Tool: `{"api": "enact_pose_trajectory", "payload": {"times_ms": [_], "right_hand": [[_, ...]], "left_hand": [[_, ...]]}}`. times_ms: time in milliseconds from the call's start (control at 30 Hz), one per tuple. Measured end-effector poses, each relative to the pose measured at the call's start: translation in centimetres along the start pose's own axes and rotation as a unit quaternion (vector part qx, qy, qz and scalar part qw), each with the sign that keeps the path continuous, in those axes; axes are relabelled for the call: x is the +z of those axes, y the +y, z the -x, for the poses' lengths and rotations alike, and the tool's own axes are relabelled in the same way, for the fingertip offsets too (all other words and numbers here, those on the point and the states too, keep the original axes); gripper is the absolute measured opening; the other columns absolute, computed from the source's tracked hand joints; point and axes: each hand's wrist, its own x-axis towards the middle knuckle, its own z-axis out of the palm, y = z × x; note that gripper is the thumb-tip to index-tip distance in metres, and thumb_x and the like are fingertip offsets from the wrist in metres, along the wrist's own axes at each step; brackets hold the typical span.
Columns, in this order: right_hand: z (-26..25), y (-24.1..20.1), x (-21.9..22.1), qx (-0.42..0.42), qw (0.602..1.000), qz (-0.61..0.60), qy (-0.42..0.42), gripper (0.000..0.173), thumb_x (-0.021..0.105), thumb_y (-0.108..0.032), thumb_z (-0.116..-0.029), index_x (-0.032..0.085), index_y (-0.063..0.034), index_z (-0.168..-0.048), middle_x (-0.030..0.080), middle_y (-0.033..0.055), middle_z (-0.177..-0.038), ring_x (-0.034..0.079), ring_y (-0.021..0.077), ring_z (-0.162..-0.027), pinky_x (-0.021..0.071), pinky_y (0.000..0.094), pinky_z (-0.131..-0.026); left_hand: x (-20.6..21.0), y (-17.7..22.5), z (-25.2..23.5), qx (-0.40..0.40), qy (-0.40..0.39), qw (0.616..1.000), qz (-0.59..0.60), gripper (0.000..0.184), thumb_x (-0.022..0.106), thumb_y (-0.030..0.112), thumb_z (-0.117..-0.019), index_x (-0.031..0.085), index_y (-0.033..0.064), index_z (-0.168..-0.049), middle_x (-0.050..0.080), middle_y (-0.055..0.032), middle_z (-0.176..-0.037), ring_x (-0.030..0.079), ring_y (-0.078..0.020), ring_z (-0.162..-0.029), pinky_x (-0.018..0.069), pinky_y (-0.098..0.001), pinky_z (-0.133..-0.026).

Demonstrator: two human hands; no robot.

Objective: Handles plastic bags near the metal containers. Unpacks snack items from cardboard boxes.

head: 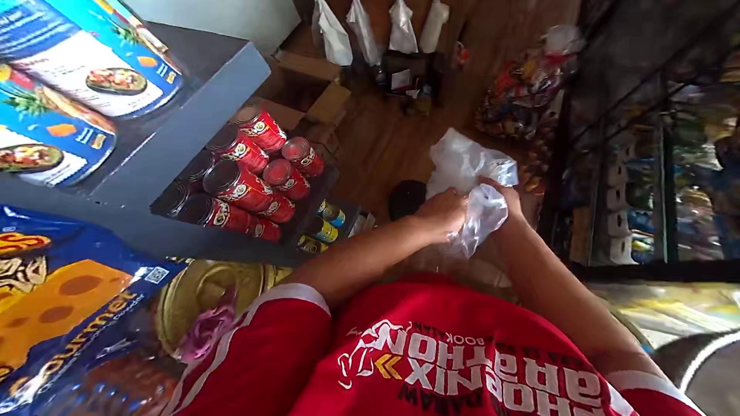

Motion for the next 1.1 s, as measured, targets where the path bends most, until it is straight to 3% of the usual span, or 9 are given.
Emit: {"api": "enact_pose_trajectory", "payload": {"times_ms": [67, 167, 233, 300, 500, 633, 800, 967, 1100], "right_hand": [[-3.1, -0.9, -0.4, -0.048, 0.998, 0.002, 0.050, 0.041, 0.068, -0.028, -0.0981, 0.063, 0.0006, -0.127, 0.069, 0.0136, -0.117, 0.066, 0.0180, -0.106, 0.0553, 0.0393, -0.095], [-6.7, -4.3, -1.3, -0.059, 0.975, 0.162, 0.139, 0.044, 0.056, -0.032, -0.1054, 0.058, -0.0007, -0.137, 0.061, 0.0204, -0.134, 0.059, 0.0288, -0.126, 0.0481, 0.0486, -0.106], [-9.6, -6.0, -1.2, -0.036, 0.954, 0.241, 0.178, 0.048, 0.052, -0.034, -0.1056, 0.056, -0.0040, -0.142, 0.058, 0.0250, -0.141, 0.053, 0.0397, -0.135, 0.0429, 0.0618, -0.108], [-11.7, -7.5, 0.3, -0.017, 0.972, 0.013, 0.234, 0.050, 0.047, -0.040, -0.1069, 0.058, -0.0036, -0.138, 0.060, 0.0194, -0.138, 0.056, 0.0310, -0.132, 0.0465, 0.0539, -0.108], [-14.4, -10.6, 4.2, -0.024, 0.951, -0.217, 0.218, 0.045, 0.044, -0.037, -0.1097, 0.059, -0.0003, -0.131, 0.064, 0.0166, -0.127, 0.063, 0.0262, -0.117, 0.0535, 0.0485, -0.097], [-16.7, -11.7, 5.1, -0.098, 0.946, -0.290, 0.106, 0.030, 0.035, -0.022, -0.1120, 0.051, -0.0037, -0.130, 0.062, 0.0087, -0.113, 0.064, 0.0166, -0.104, 0.0562, 0.0415, -0.089], [-21.6, -14.0, 6.1, -0.202, 0.972, -0.122, -0.010, 0.018, 0.055, -0.003, -0.0977, 0.057, -0.0065, -0.115, 0.066, -0.0027, -0.095, 0.067, 0.0059, -0.090, 0.0592, 0.0319, -0.081], [-31.4, -16.8, 6.6, -0.201, 0.966, 0.046, -0.159, 0.023, 0.059, 0.003, -0.0918, 0.058, 0.0023, -0.115, 0.066, -0.0001, -0.092, 0.066, 0.0032, -0.086, 0.0592, 0.0270, -0.080], [-39.0, -19.8, 6.8, -0.162, 0.922, 0.103, -0.338, 0.019, 0.062, 0.000, -0.0893, 0.064, -0.0015, -0.108, 0.072, -0.0044, -0.093, 0.069, 0.0010, -0.090, 0.0600, 0.0244, -0.084]], "left_hand": [[0.0, -3.0, -1.0, 0.105, 0.152, 0.982, 0.043, 0.027, 0.069, -0.003, -0.0866, 0.075, -0.0013, -0.113, 0.055, -0.0205, -0.147, 0.051, -0.0337, -0.138, 0.0402, -0.0490, -0.116], [0.5, -5.0, -2.0, 0.172, 0.319, 0.931, 0.046, 0.035, 0.063, -0.002, -0.0887, 0.075, 0.0067, -0.120, 0.061, -0.0207, -0.138, 0.058, -0.0320, -0.130, 0.0473, -0.0466, -0.111], [1.2, -5.0, -3.0, 0.241, 0.276, 0.929, 0.054, 0.032, 0.062, -0.001, -0.0927, 0.075, 0.0076, -0.121, 0.066, -0.0202, -0.132, 0.062, -0.0322, -0.126, 0.0499, -0.0464, -0.108], [0.8, -5.0, -5.2, 0.264, 0.163, 0.949, 0.062, 0.036, 0.060, 0.001, -0.0981, 0.069, 0.0072, -0.132, 0.058, -0.0220, -0.145, 0.052, -0.0389, -0.138, 0.0429, -0.0526, -0.115], [-4.9, -8.7, -14.0, 0.120, 0.125, 0.984, -0.048, 0.070, 0.071, 0.039, -0.0949, 0.044, 0.0250, -0.158, 0.031, -0.0244, -0.164, 0.018, -0.0521, -0.153, 0.0124, -0.0696, -0.121], [-8.1, -9.9, -19.1, 0.137, 0.240, 0.960, -0.051, 0.087, 0.081, 0.056, -0.0777, 0.053, 0.0176, -0.151, 0.044, -0.0277, -0.155, 0.031, -0.0579, -0.144, 0.0258, -0.0755, -0.111], [-14.0, -11.5, -26.1, 0.073, 0.327, 0.940, 0.059, 0.112, 0.091, 0.054, -0.0643, 0.044, 0.0107, -0.156, 0.017, -0.0377, -0.163, 0.012, -0.0615, -0.149, 0.0236, -0.0675, -0.120], [-19.7, -16.3, -33.3, -0.088, 0.155, 0.964, 0.197, 0.117, 0.096, 0.037, -0.0688, 0.029, 0.0223, -0.164, -0.001, -0.0271, -0.170, 0.011, -0.0551, -0.152, 0.0289, -0.0680, -0.116], [-20.9, -21.1, -38.8, -0.119, 0.052, 0.933, 0.335, 0.103, 0.091, 0.023, -0.0776, 0.032, 0.0210, -0.162, 0.025, -0.0210, -0.167, 0.038, -0.0416, -0.146, 0.0398, -0.0604, -0.112]]}}
